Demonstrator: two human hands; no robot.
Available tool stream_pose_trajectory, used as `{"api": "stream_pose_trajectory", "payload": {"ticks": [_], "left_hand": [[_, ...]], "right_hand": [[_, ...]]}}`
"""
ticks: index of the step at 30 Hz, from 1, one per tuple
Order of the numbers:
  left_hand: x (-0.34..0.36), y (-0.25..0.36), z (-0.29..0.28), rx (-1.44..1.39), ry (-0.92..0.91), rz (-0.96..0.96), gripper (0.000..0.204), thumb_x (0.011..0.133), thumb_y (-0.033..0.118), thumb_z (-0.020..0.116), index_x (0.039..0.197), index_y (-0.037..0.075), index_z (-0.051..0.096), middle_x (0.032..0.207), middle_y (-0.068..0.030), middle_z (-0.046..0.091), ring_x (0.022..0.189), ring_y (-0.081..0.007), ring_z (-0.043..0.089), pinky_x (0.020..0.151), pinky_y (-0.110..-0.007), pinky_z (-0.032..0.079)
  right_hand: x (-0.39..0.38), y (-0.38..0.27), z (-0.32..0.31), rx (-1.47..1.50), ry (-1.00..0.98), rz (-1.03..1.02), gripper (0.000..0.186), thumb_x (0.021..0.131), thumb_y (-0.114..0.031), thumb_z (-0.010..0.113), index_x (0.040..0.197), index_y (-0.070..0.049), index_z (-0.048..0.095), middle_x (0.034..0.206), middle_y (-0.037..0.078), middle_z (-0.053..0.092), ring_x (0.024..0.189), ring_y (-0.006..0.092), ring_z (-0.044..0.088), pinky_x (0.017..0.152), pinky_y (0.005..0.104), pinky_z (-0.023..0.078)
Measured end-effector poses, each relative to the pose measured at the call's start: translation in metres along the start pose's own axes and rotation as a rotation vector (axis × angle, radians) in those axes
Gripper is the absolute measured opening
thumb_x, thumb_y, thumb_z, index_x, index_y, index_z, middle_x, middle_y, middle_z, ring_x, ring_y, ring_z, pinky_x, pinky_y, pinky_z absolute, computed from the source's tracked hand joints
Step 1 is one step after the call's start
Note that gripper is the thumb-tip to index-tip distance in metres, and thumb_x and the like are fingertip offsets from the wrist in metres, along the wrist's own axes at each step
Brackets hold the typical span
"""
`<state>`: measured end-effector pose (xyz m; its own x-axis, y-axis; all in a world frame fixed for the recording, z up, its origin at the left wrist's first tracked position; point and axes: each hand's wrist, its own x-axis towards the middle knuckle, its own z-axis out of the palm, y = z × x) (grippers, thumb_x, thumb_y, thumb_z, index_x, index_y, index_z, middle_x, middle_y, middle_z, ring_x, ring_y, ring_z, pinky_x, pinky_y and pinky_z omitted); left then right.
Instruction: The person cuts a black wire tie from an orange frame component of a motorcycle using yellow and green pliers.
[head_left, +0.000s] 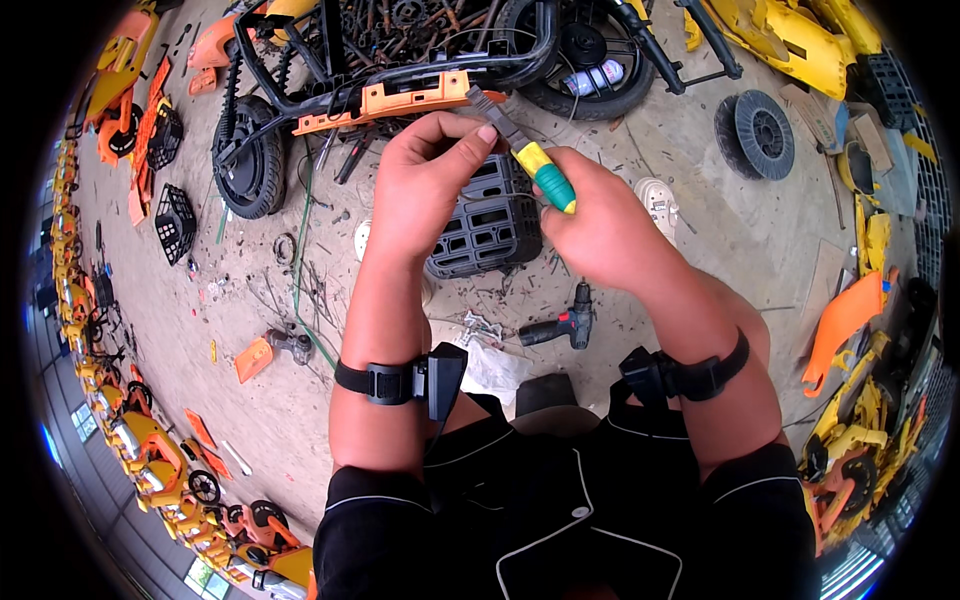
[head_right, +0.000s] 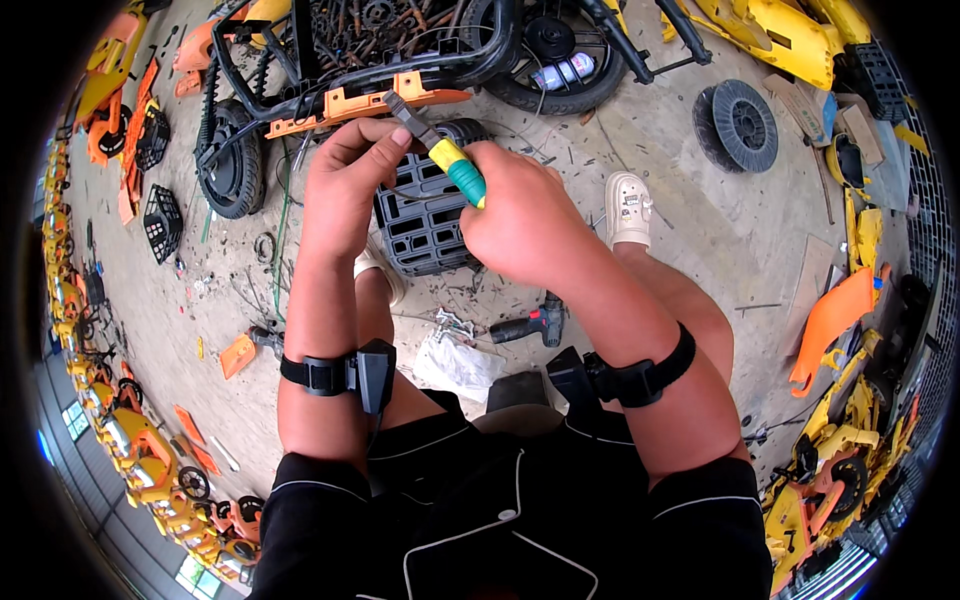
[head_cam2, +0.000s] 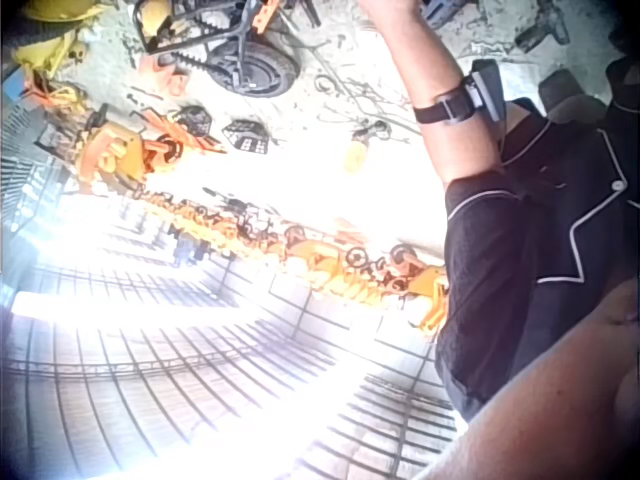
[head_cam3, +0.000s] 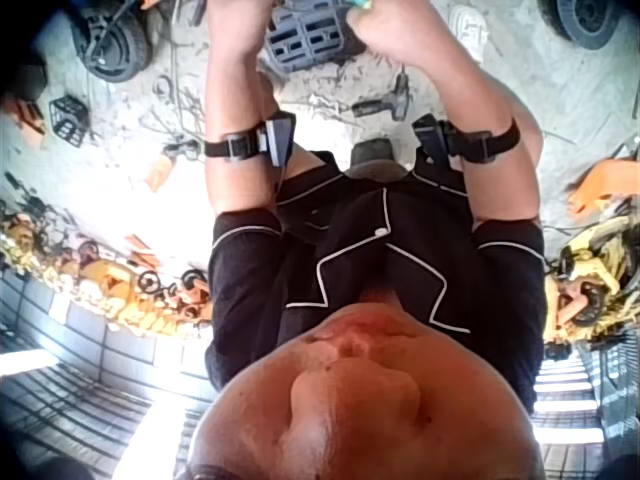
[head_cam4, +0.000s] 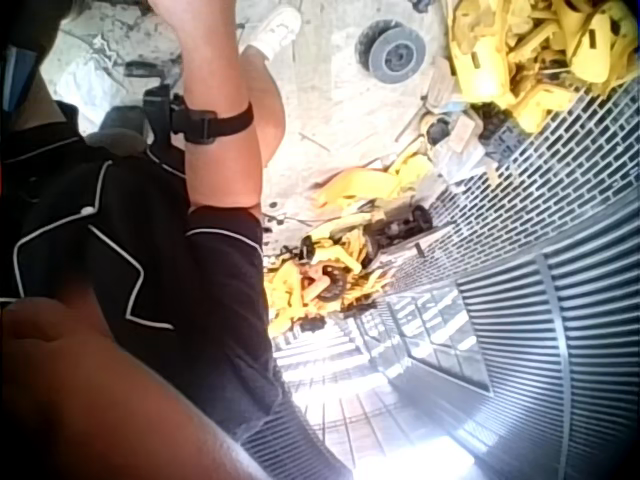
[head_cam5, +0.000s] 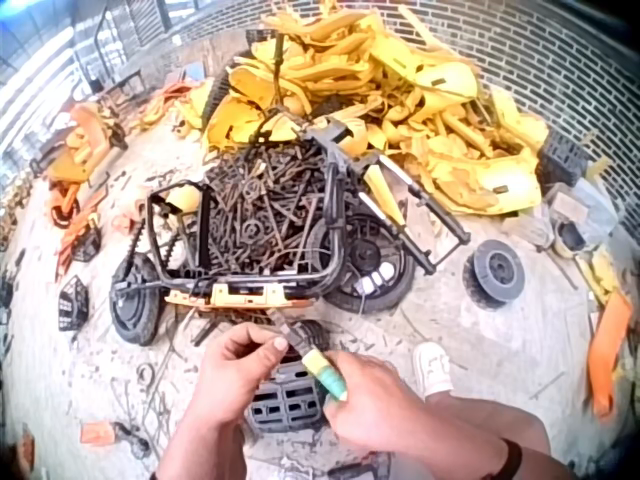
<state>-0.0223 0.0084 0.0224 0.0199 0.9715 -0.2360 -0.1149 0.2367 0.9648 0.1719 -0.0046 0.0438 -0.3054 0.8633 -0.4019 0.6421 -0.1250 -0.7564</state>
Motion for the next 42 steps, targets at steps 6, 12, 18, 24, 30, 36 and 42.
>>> {"api": "stream_pose_trajectory", "payload": {"ticks": [6,12,18,24,30,36,42], "left_hand": [[0.000,0.003,0.000,0.032,0.010,-0.033,0.016,0.094,0.014,0.069,0.101,0.000,0.069,0.093,-0.0057,0.072,0.084,-0.0096,0.065,0.076,-0.024,0.050],[-0.001,0.004,0.000,0.015,0.014,-0.012,0.021,0.095,0.020,0.069,0.104,0.002,0.070,0.095,-0.0036,0.073,0.086,-0.0085,0.066,0.068,-0.022,0.046],[-0.001,0.003,-0.005,0.018,0.007,0.010,0.021,0.096,0.022,0.068,0.104,0.003,0.071,0.102,-0.0031,0.074,0.088,-0.0078,0.067,0.068,-0.022,0.045],[-0.002,0.005,-0.007,-0.009,-0.002,0.024,0.019,0.096,0.021,0.067,0.102,0.003,0.069,0.108,-0.0062,0.073,0.090,-0.0105,0.067,0.069,-0.023,0.044],[-0.003,0.006,-0.008,-0.013,0.019,0.058,0.019,0.096,0.020,0.066,0.102,0.002,0.070,0.105,-0.0064,0.073,0.086,-0.0109,0.066,0.068,-0.024,0.044],[-0.003,0.006,-0.011,-0.032,0.046,0.040,0.017,0.094,0.018,0.069,0.102,0.002,0.069,0.102,-0.0058,0.073,0.083,-0.0094,0.065,0.068,-0.022,0.045],[-0.003,0.007,-0.012,-0.048,0.056,0.029,0.017,0.094,0.016,0.071,0.102,0.002,0.069,0.102,-0.0061,0.073,0.083,-0.0095,0.066,0.069,-0.022,0.046]], "right_hand": [[0.001,0.008,0.002,0.444,-0.129,0.108,0.044,0.089,-0.006,0.063,0.131,-0.002,0.051,0.110,0.005,0.066,0.092,0.0155,0.064,0.080,0.0322,0.052],[0.002,0.002,-0.001,0.477,-0.128,0.114,0.045,0.091,-0.008,0.064,0.133,-0.003,0.051,0.108,0.006,0.065,0.093,0.0138,0.062,0.080,0.0282,0.050],[0.006,0.003,0.001,0.442,-0.089,0.121,0.040,0.092,-0.011,0.065,0.129,-0.003,0.054,0.098,0.003,0.063,0.083,0.0113,0.059,0.074,0.0280,0.050],[0.007,0.008,0.005,0.455,-0.043,0.016,0.032,0.094,-0.016,0.067,0.120,0.000,0.057,0.091,0.003,0.061,0.075,0.0106,0.058,0.069,0.0273,0.049],[0.008,0.002,0.001,0.515,-0.052,0.067,0.026,0.093,-0.014,0.065,0.114,-0.001,0.058,0.088,0.003,0.060,0.074,0.0111,0.058,0.068,0.0270,0.049],[0.009,-0.001,0.004,0.544,-0.069,0.104,0.019,0.093,-0.013,0.062,0.109,-0.002,0.058,0.085,0.003,0.059,0.070,0.0111,0.057,0.064,0.0267,0.048],[0.008,-0.004,0.008,0.561,-0.052,0.117,0.016,0.092,-0.010,0.061,0.106,-0.002,0.058,0.083,0.003,0.059,0.066,0.0107,0.056,0.060,0.0264,0.047]]}}
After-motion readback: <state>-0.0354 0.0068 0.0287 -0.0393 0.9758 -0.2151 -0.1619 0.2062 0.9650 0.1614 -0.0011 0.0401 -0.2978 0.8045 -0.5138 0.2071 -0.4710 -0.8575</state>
